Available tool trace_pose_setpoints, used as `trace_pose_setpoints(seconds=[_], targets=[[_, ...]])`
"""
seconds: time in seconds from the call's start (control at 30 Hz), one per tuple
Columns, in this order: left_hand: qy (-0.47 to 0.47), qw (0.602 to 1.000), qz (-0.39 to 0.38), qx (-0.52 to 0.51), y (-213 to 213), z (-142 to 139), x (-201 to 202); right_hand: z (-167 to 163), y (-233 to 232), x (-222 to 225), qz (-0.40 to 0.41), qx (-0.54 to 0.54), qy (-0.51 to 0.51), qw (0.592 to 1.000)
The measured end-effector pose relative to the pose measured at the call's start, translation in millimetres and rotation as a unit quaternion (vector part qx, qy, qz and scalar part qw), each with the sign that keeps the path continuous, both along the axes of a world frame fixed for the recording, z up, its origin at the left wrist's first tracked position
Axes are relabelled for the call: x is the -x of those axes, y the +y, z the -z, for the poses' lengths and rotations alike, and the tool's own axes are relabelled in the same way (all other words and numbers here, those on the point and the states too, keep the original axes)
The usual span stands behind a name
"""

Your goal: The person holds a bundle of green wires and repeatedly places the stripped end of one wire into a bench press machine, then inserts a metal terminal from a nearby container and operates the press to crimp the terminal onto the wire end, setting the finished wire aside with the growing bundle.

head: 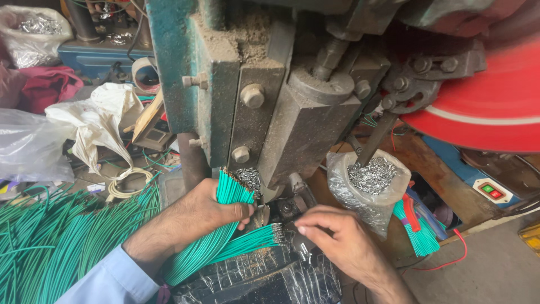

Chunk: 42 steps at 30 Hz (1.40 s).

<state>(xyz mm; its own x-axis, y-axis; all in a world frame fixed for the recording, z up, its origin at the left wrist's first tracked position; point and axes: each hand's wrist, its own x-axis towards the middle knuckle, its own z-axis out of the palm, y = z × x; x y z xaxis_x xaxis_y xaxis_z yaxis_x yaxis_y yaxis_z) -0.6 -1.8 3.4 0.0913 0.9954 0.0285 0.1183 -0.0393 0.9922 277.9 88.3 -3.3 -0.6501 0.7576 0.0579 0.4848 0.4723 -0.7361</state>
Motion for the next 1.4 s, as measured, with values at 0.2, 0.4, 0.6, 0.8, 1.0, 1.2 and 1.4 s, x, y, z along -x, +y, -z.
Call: trace_pose_setpoints(seconds=[0.2, 0.4, 0.6, 0.8, 1.0, 1.2, 1.4], targets=[[-0.044, 0.999, 0.026, 0.018, -0.5, -1.7, -1.3, 8.4, -2.1, -13.8, -0.057, -0.079, -0.018, 0.995], [0.016, 1.0, 0.015, 0.014, 0.6, -1.9, 0.7, 13.2, -1.1, -14.6, -0.013, 0.014, -0.019, 1.0], [-0.012, 0.999, 0.036, -0.007, 1.6, 2.5, 1.2, 26.2, 0.4, -15.8, 0.068, 0.064, 0.024, 0.995], [0.053, 0.998, -0.004, 0.016, -0.1, -0.8, 1.4, 56.1, 12.8, -1.8, 0.055, 0.082, 0.217, 0.971], [0.039, 0.998, -0.03, 0.028, -1.4, -2.0, -1.7, 49.8, 17.6, 24.9, 0.027, 0.101, 0.272, 0.957], [0.04, 0.998, -0.042, 0.03, -0.6, -1.0, -2.3, 41.7, 15.1, 51.7, -0.055, 0.106, 0.284, 0.951], [0.036, 0.998, -0.045, 0.024, 0.1, 0.8, -1.7, 47.9, 21.3, 56.6, -0.01, 0.133, 0.23, 0.964]])
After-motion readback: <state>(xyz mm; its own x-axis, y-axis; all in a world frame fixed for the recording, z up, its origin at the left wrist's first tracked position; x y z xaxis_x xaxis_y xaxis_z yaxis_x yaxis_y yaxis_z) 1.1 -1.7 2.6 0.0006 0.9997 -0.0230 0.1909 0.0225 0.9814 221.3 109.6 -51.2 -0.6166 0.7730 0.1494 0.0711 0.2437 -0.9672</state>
